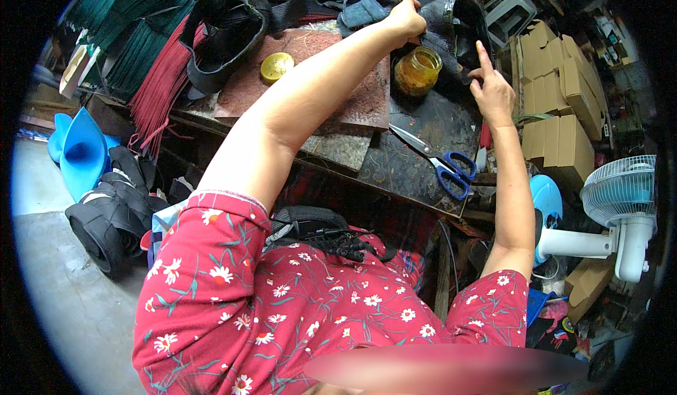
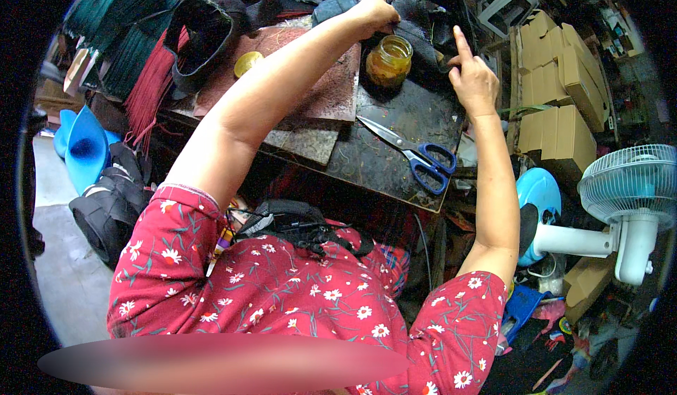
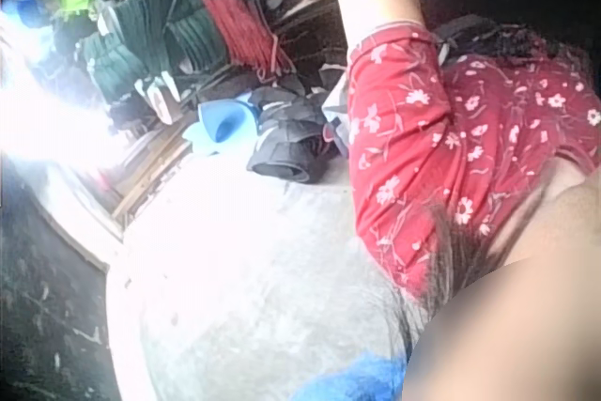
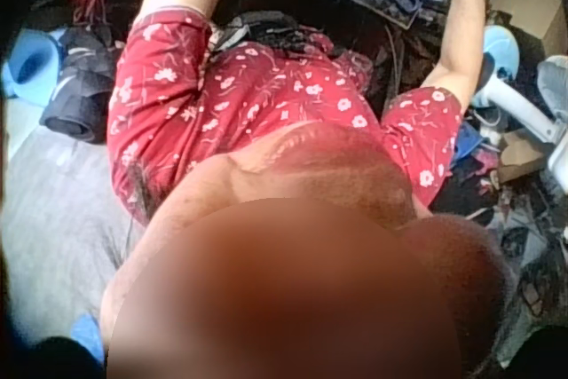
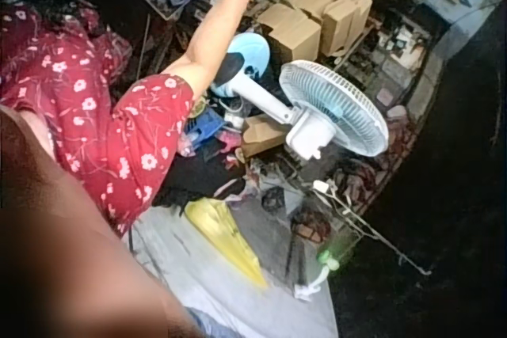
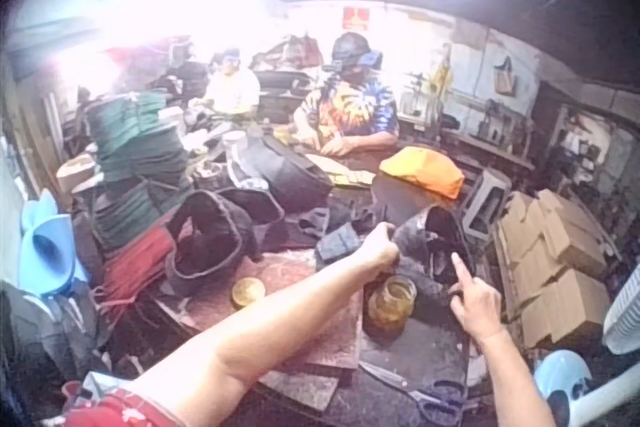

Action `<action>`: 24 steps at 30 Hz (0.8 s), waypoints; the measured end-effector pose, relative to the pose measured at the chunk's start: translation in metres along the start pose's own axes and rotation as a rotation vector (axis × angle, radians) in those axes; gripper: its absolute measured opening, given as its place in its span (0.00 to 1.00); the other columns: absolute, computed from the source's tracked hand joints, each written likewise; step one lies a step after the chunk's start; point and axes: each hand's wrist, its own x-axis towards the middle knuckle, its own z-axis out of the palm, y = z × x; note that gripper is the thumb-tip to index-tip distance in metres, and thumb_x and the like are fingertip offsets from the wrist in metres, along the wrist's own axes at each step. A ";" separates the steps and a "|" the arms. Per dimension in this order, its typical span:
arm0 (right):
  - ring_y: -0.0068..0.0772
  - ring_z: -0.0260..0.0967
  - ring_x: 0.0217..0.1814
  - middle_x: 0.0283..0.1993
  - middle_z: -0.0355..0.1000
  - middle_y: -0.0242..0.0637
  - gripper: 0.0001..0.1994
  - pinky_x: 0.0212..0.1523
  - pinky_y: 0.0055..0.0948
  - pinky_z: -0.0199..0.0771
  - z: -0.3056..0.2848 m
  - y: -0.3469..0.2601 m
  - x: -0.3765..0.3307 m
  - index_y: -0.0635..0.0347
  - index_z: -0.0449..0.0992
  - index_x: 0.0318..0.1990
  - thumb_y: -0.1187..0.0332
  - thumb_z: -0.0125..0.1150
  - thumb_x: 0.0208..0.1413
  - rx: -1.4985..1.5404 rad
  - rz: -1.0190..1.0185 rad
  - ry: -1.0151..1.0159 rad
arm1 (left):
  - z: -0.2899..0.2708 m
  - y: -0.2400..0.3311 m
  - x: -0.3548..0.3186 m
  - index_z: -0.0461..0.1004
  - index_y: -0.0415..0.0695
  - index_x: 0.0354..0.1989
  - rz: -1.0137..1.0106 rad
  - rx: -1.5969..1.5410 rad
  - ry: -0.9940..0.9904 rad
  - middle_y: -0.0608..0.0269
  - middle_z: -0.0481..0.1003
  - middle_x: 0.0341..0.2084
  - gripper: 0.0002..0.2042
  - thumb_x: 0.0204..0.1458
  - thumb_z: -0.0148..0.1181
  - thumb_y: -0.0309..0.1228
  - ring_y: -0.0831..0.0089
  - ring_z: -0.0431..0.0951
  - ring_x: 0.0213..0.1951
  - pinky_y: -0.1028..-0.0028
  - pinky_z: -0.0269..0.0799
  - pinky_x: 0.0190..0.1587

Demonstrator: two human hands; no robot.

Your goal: The person repeatedly applies a yellow adhesive from a small jar onto the edges and seams of black leather pieces using a small stick. They rotate and reposition the leather pieces to reach different areas, then place them on the workbench.

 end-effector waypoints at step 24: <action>0.38 0.66 0.59 0.55 0.72 0.30 0.21 0.55 0.38 0.71 -0.029 -0.065 0.035 0.38 0.84 0.44 0.77 0.52 0.49 -0.098 -0.296 -0.106 | -0.094 -0.013 -0.143 0.76 0.41 0.47 0.640 0.466 0.145 0.52 0.77 0.41 0.15 0.51 0.60 0.27 0.60 0.78 0.46 0.66 0.74 0.48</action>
